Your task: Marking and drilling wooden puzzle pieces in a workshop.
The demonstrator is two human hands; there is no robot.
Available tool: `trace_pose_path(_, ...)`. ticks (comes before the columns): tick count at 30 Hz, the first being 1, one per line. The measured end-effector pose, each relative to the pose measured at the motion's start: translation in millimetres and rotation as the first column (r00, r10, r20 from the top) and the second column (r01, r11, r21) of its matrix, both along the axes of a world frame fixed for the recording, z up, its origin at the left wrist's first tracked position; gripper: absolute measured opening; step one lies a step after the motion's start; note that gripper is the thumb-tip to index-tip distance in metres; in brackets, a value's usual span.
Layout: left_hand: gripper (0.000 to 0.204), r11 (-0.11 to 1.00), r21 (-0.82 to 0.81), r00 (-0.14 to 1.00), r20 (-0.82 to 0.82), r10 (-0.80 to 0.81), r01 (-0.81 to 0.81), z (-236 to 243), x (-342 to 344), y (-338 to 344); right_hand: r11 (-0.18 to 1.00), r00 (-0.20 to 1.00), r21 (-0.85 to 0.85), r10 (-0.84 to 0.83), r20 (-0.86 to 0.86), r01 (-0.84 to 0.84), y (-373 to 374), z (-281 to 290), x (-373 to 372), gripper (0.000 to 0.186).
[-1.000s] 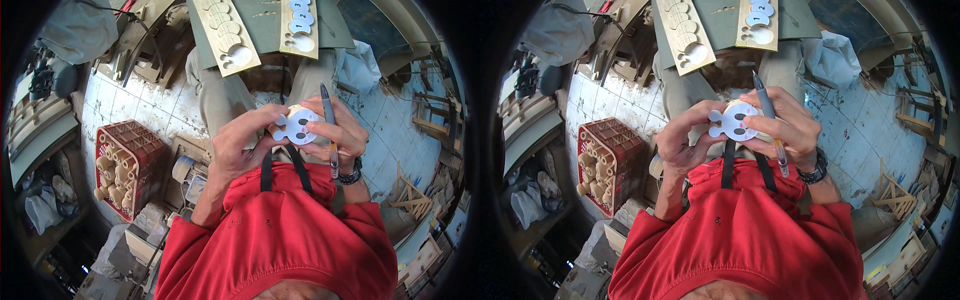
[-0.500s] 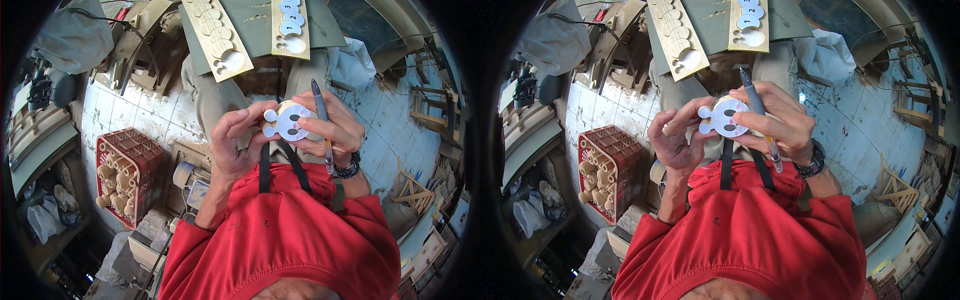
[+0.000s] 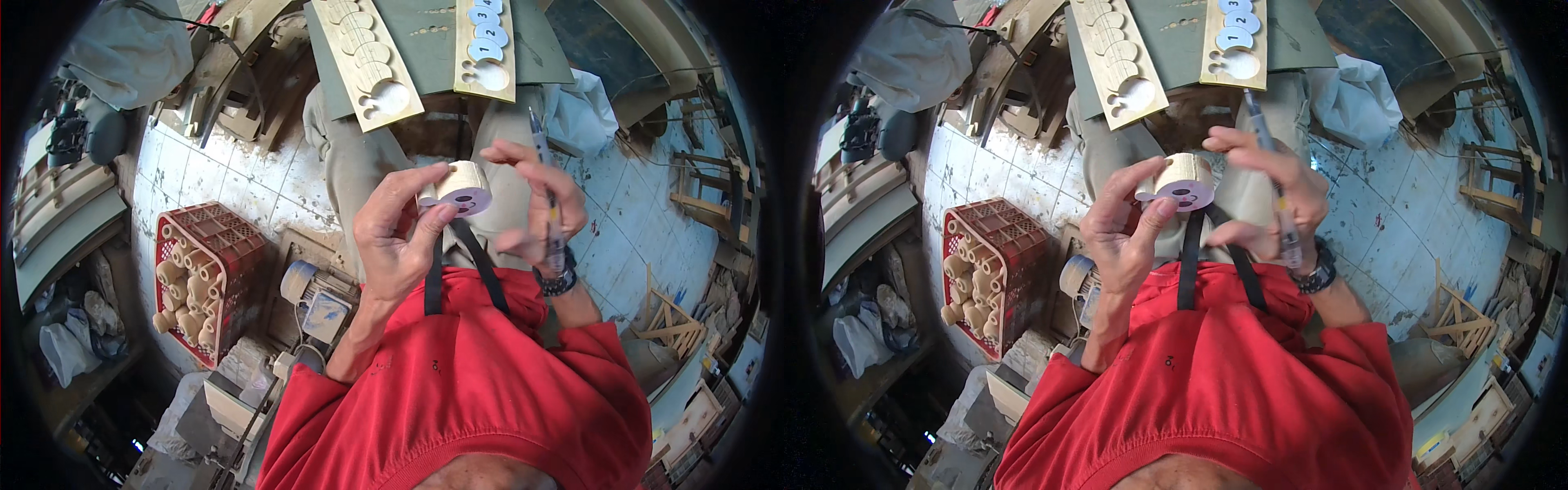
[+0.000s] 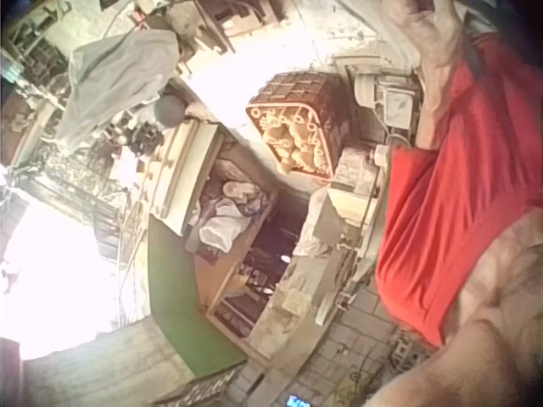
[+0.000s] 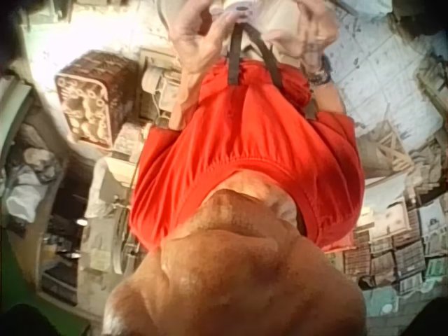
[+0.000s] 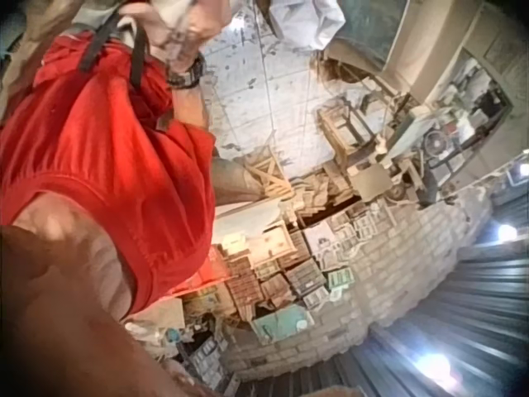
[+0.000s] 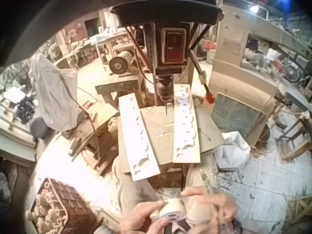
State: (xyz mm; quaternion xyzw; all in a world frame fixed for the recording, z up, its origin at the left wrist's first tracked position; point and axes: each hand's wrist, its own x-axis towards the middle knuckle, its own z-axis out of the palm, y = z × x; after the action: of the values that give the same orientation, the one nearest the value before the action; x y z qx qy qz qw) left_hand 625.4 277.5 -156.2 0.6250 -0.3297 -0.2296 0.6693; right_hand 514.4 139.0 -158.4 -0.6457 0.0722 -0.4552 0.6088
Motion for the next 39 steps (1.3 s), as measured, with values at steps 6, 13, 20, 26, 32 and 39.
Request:
trace_pose_path(6, 0.036, 0.998, -0.043, 0.826, -0.559, -0.069, 0.054, 5, 6, 4, 0.953, 0.949, -0.303, -0.089, -0.302, -0.007, 8, -2, -3, 0.051)
trace_pose_path(13, 0.032, 0.986, -0.167, 0.647, -0.748, -0.146, 0.030, 0, 13, 0, 0.923, 0.949, -0.385, -0.118, -0.291, -0.004, 10, 1, 10, 0.055)
trace_pose_path(20, 0.034, 1.000, -0.020, 0.981, -0.190, -0.026, 0.023, 13, 3, 1, 0.865, 0.956, -0.483, -0.240, -0.166, 0.133, 10, 0, 8, 0.055)
trace_pose_path(26, 0.034, 0.999, -0.003, 0.999, 0.013, 0.036, -0.036, 21, -1, 0, 0.818, 0.965, -0.558, -0.238, -0.109, 0.139, 4, -8, 8, 0.057)
trace_pose_path(32, 0.034, 1.000, 0.006, 1.000, -0.004, 0.013, -0.013, 16, 0, 3, 0.765, 0.960, -0.626, -0.264, -0.091, 0.151, 4, -10, 8, 0.060)
trace_pose_path(39, 0.034, 1.000, -0.013, 0.996, -0.093, 0.003, -0.004, 17, 5, -1, 0.750, 0.966, -0.648, -0.246, -0.085, 0.134, 0, -8, 11, 0.058)
